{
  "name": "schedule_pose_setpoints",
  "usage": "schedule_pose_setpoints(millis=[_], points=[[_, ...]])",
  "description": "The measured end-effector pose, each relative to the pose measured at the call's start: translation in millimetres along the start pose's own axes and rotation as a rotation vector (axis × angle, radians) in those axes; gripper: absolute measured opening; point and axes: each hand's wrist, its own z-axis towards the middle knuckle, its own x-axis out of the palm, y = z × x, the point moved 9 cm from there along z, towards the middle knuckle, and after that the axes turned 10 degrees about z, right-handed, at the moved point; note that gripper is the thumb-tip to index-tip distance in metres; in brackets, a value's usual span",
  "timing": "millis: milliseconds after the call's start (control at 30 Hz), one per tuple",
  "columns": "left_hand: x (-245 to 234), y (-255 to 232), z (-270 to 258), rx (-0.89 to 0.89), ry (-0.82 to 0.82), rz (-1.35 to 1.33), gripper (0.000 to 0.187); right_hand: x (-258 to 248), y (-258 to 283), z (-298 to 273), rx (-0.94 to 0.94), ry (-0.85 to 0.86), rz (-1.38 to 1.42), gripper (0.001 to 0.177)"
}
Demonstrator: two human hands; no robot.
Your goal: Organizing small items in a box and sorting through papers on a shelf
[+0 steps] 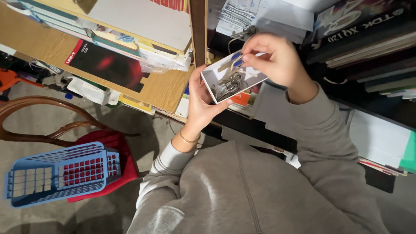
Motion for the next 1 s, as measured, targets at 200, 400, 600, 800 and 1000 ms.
schedule_pose_setpoints(millis=[200, 400, 600, 800, 1000], points=[[1, -1, -1, -0.013, 0.007, 0.000, 0.093, 12, -16, -1, 0.093, 0.093, -0.097, 0.006], [3, -4, -2, 0.000, 0.016, -0.028, 0.094, 17, -7, -2, 0.010, 0.071, -0.340, 0.008], [4, -3, -5, -0.012, 0.027, -0.076, 0.091, 19, -13, -4, 0.059, 0.067, -0.289, 0.010], [4, -4, -5, 0.006, 0.031, -0.037, 0.091, 19, -2, -8, -0.016, 0.095, -0.634, 0.011], [-1, 40, -2, -0.026, 0.014, -0.143, 0.110, 8, -20, -6, 0.112, 0.014, -0.402, 0.014]])
